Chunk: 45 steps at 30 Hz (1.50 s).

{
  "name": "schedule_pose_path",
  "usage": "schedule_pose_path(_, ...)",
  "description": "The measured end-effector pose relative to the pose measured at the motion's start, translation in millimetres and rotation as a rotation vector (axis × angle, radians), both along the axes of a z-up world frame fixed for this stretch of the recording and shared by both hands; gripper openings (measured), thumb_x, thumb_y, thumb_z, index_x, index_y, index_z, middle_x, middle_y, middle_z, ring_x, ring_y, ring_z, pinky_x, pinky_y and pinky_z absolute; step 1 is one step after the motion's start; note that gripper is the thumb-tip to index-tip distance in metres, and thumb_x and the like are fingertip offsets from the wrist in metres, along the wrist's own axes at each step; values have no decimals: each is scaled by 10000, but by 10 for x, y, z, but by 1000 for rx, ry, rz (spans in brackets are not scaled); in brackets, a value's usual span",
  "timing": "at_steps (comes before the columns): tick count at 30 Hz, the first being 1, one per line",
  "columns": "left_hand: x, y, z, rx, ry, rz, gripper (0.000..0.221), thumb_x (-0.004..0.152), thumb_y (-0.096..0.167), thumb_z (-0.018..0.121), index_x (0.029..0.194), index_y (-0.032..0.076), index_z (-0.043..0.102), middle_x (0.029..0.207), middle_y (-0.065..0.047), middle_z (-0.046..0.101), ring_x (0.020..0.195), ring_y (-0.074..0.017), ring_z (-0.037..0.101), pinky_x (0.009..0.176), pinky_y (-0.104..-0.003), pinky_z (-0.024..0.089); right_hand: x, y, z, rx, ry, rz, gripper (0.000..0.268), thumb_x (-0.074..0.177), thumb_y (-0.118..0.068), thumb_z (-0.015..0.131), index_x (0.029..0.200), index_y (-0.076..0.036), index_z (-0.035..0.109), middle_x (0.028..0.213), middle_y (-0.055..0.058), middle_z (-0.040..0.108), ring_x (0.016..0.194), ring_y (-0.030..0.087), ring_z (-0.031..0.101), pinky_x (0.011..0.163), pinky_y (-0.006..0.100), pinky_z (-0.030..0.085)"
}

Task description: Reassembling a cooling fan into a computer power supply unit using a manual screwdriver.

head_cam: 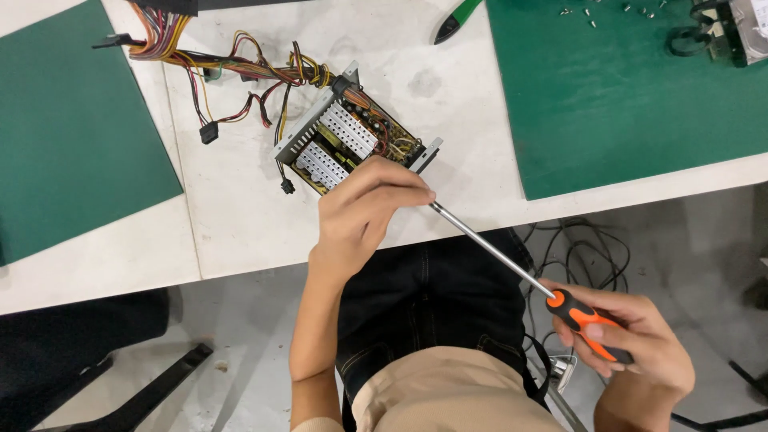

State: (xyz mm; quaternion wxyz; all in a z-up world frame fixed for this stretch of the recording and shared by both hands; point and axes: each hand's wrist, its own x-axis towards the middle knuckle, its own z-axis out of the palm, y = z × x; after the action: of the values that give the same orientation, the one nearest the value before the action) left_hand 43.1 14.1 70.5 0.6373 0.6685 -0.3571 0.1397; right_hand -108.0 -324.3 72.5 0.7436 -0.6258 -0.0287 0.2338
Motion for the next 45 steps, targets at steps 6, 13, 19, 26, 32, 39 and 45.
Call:
schedule_pose_path(6,60,98,114,102,-103,-74,315,1116,13,348,1070,-73,648,1042,-207,623,878,-336,621,796,-394,510,97,-94,-153,262,196,75,494,1033,-192,592,1288,232,571,789,231,653,339,123,489,239,192,245)
schedule_pose_path(13,48,134,-10,87,-75,-21,239,1104,-85,485,1265,40,609,1229,-173,622,1143,-328,644,985,-407,581,111,82,-333,231,17,35,504,1042,-215,603,1418,113,530,805,174,678,397,95,503,377,208,400)
schedule_pose_path(19,-262,162,-663,-345,164,428,471,1144,480,500,1428,123,380,1241,-125,542,1122,-240,597,1022,-402,556,99,211,-603,247,-93,-121,663,987,-310,713,1404,144,468,796,103,662,386,67,452,342,164,356)
schedule_pose_path(26,-762,158,-1143,134,469,406,408,1109,235,549,1479,75,484,1489,-138,558,1406,-313,553,1196,-459,453,283,582,-429,104,-119,-229,603,956,-253,643,1424,88,477,761,62,586,396,51,436,371,133,359)
schedule_pose_path(32,-659,183,-1049,74,439,438,390,1101,126,591,1478,64,509,1477,-137,581,1407,-316,584,1151,-416,568,222,701,-260,-144,-121,-190,536,934,-103,592,1418,110,501,785,119,611,442,102,485,418,170,395)
schedule_pose_path(39,-374,346,-703,-55,439,569,331,1094,279,621,1354,77,591,1191,-46,606,831,-113,504,751,-257,449,177,798,32,-580,-154,-206,521,867,-63,707,1378,-21,613,961,73,733,712,124,661,692,193,564)
schedule_pose_path(45,-368,370,-640,-10,477,627,366,1080,358,625,1321,82,610,1201,-3,623,726,-83,377,666,-224,360,210,768,60,-727,-373,-130,498,839,-46,780,1315,4,642,1181,112,755,946,154,758,869,220,590)
